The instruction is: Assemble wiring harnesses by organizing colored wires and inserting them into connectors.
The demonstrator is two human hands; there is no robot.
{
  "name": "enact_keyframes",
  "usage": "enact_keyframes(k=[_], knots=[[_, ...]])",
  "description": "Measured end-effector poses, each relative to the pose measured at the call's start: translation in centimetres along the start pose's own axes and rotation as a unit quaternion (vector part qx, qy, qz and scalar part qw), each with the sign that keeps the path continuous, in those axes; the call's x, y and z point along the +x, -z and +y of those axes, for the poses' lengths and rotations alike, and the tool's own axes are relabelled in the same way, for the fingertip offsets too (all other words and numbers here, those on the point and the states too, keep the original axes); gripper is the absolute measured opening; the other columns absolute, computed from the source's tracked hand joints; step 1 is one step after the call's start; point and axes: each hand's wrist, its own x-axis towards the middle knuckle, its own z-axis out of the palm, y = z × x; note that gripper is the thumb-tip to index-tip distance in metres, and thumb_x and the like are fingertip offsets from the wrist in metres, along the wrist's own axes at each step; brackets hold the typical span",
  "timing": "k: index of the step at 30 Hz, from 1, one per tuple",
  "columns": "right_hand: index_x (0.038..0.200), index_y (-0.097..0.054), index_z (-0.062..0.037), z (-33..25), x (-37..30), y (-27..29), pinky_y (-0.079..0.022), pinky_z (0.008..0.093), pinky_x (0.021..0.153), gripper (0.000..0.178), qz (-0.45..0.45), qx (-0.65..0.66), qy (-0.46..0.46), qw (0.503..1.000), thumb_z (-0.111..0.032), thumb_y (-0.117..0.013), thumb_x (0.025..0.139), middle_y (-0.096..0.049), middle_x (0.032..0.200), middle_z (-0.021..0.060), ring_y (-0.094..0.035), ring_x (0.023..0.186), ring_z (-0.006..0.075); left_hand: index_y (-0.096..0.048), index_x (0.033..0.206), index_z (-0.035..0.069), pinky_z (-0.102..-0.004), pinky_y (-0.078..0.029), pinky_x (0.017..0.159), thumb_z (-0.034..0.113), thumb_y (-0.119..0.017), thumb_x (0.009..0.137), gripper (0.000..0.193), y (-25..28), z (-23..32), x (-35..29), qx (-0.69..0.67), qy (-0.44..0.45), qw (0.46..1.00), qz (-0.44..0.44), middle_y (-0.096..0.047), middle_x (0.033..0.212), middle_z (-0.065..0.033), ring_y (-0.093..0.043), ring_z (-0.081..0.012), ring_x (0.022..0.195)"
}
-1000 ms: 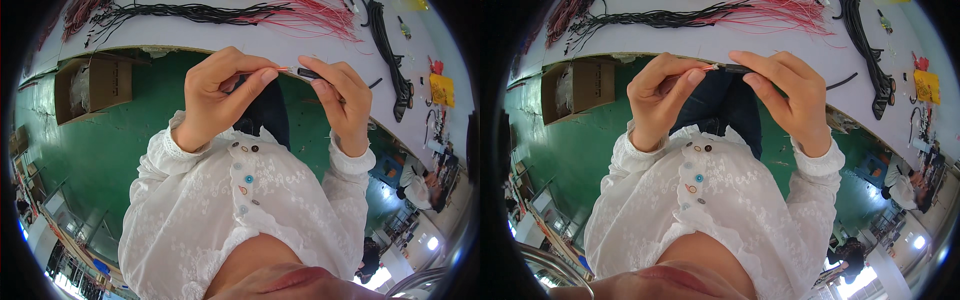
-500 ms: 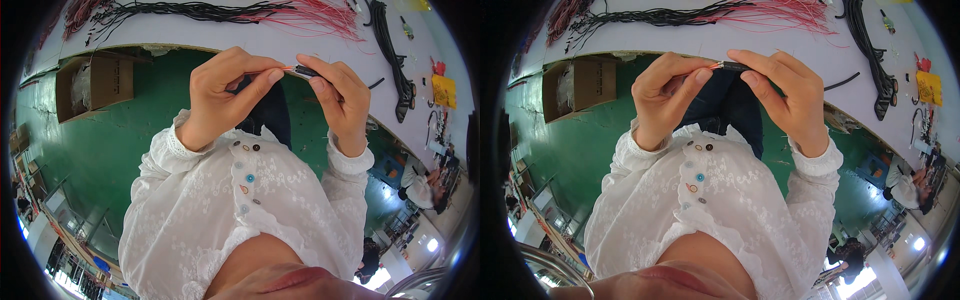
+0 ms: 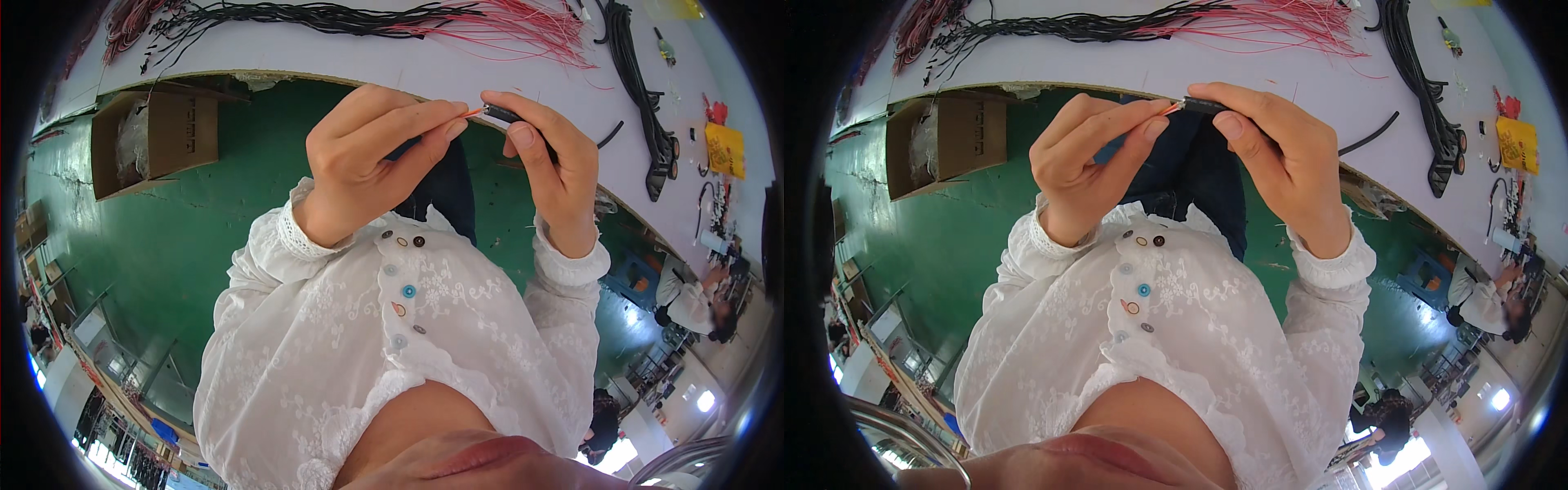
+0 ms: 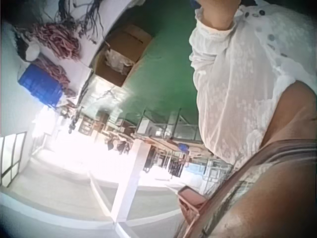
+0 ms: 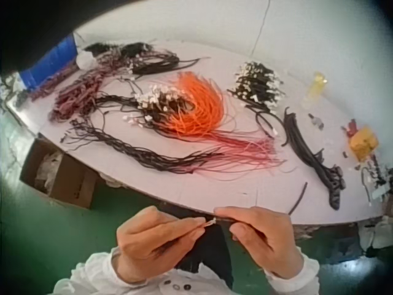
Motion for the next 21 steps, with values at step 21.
enact_keyframes(k=[21], knots=[[0.117,-0.079,-0.0145,-0.2,0.5,2.0,-0.044,0.0316,0.059,0.034,-0.034,-0.200,0.112,0.973,-0.010,-0.080,0.083,-0.058,0.075,0.0027,-0.053,0.067,0.0191,-0.081,0.096,0.007,-0.0236,-0.035,0.052,-0.001,-0.081,0.081,0.016,1.5,-0.2,0.3,-0.035,0.043,0.994,-0.096,-0.064,0.074,-0.0010,-0.054,-0.0083,0.061]])
